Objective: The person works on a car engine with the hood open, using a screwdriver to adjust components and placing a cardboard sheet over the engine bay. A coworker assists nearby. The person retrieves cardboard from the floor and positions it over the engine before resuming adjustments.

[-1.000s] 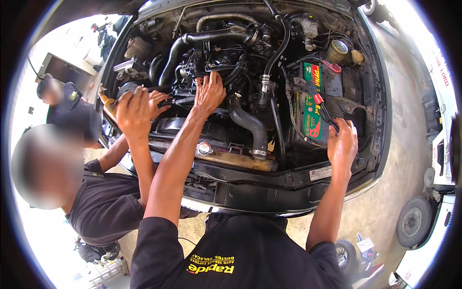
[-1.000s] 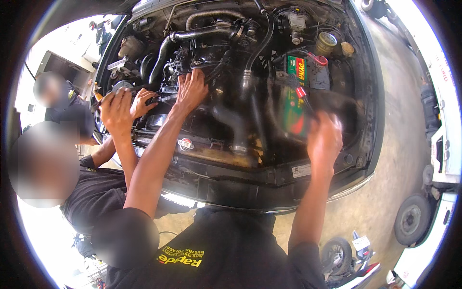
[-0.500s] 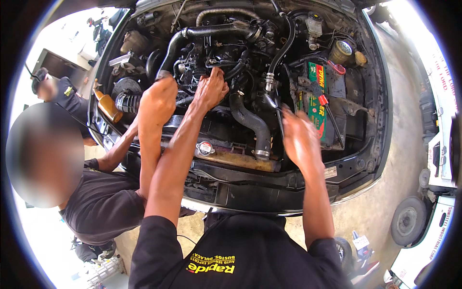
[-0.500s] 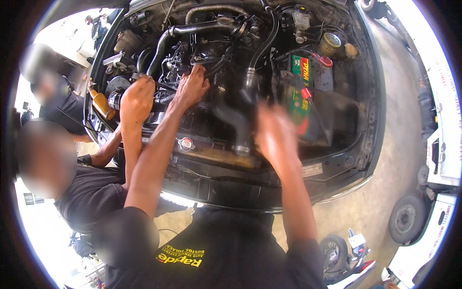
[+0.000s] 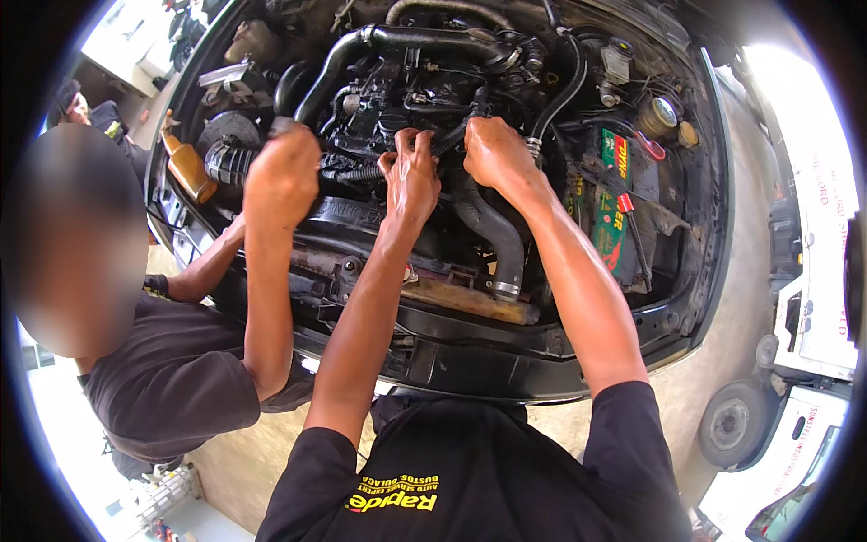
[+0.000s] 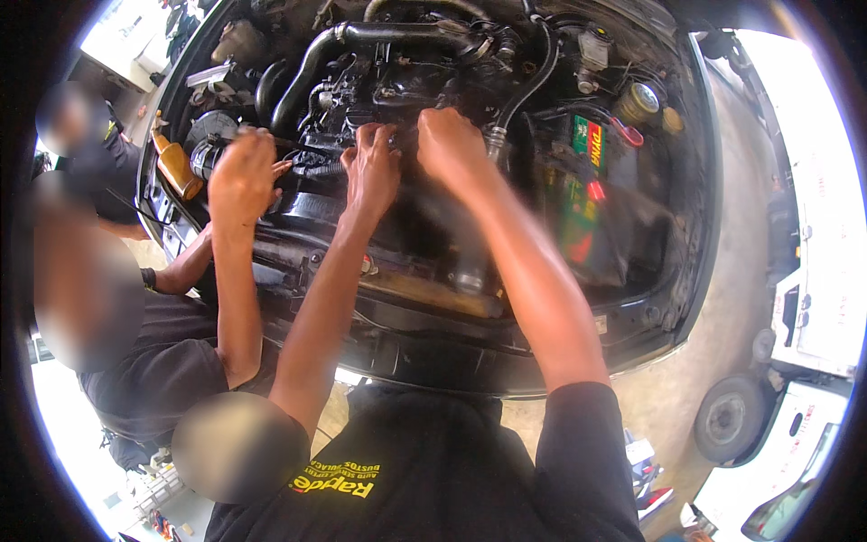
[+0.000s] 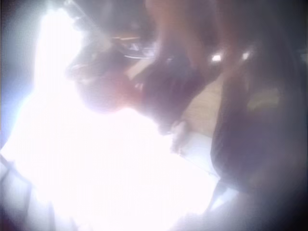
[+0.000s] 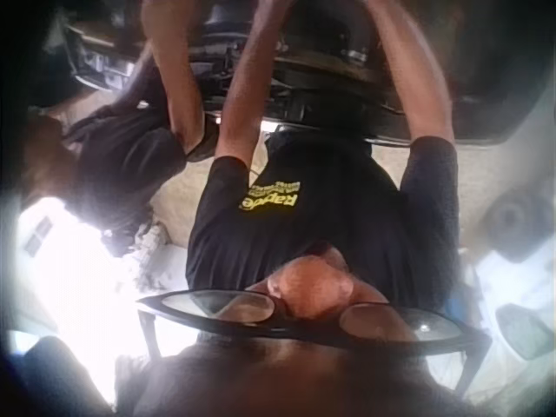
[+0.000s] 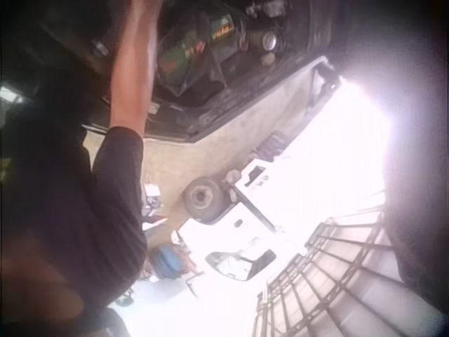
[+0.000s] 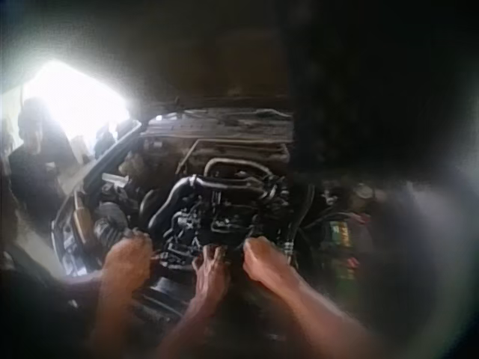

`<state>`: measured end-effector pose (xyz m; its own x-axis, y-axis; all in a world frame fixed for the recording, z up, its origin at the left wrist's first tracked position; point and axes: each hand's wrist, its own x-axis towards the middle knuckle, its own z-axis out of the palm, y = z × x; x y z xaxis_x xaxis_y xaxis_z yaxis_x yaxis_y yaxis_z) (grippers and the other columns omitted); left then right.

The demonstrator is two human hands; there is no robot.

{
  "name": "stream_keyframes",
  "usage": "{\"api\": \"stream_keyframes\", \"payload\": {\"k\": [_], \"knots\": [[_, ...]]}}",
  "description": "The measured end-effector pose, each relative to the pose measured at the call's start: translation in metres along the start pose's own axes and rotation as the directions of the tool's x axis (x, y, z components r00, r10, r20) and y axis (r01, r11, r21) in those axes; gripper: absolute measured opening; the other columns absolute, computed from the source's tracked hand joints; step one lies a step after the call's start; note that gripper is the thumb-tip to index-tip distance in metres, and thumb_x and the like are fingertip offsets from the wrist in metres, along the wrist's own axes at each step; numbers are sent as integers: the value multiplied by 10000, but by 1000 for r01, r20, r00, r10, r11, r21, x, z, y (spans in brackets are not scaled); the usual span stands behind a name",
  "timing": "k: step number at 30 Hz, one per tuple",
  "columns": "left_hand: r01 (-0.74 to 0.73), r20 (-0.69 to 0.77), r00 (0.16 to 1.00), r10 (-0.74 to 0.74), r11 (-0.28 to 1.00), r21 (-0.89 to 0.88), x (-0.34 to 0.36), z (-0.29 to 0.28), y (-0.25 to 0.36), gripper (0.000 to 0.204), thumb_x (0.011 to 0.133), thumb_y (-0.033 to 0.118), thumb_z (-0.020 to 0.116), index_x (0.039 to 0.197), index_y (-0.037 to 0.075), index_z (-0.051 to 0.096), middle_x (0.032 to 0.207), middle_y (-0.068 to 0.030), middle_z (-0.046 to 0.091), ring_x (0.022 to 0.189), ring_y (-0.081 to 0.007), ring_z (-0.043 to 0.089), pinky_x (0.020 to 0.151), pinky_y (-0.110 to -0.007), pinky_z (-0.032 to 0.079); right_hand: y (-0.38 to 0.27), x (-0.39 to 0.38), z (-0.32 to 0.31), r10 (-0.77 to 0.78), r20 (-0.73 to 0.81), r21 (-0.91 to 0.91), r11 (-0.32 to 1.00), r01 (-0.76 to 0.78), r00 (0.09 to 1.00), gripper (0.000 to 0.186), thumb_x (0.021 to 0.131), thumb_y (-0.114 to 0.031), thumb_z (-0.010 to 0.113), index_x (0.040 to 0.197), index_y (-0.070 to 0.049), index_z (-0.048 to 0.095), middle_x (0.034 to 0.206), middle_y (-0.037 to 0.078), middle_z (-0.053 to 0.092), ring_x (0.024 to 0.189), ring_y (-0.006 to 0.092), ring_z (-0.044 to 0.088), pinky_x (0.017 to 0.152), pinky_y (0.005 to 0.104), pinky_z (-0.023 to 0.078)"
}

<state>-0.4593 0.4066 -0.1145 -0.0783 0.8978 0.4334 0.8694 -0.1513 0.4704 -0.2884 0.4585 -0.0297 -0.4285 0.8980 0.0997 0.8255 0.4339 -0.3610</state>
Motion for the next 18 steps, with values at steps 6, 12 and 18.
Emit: {"api": "stream_keyframes", "payload": {"k": [6, 12, 18], "knots": [[127, -5, 992, -129, 969, 211, -23, -21, -9, 497, 929, 228, 841, 1382, 116, 670, 1404, -101, 617, 1343, -303, 584, 1179, -645, 294, -30, 4, 5, 40, -93, -81, 996, -48, 995, 125, 928, -56, 703, 925, 33, 792, 957, 308, 783, 968, 479, 795, 869, 554, 652], [98, -4, 994, -105, 908, 407, -11, -15, -27, 363, 946, 325, 826, 1216, 117, 700, 1275, -64, 664, 1285, -307, 595, 1151, -660, 323, -40, -15, 7, -12, -115, -69, 998, 4, 993, 141, 824, -43, 801, 878, 68, 732, 916, 343, 752, 912, 529, 762, 858, 579, 635], [100, -16, 995, -100, 947, 307, -16, -8, -22, 406, 958, 360, 821, 1266, 128, 693, 1285, -64, 662, 1304, -310, 589, 1117, -629, 385, -24, -28, 36, 74, -268, -129, 985, -112, 960, 79, 885, -22, 700, 904, 45, 736, 896, 328, 747, 911, 537, 761, 807, 599, 634]]}}
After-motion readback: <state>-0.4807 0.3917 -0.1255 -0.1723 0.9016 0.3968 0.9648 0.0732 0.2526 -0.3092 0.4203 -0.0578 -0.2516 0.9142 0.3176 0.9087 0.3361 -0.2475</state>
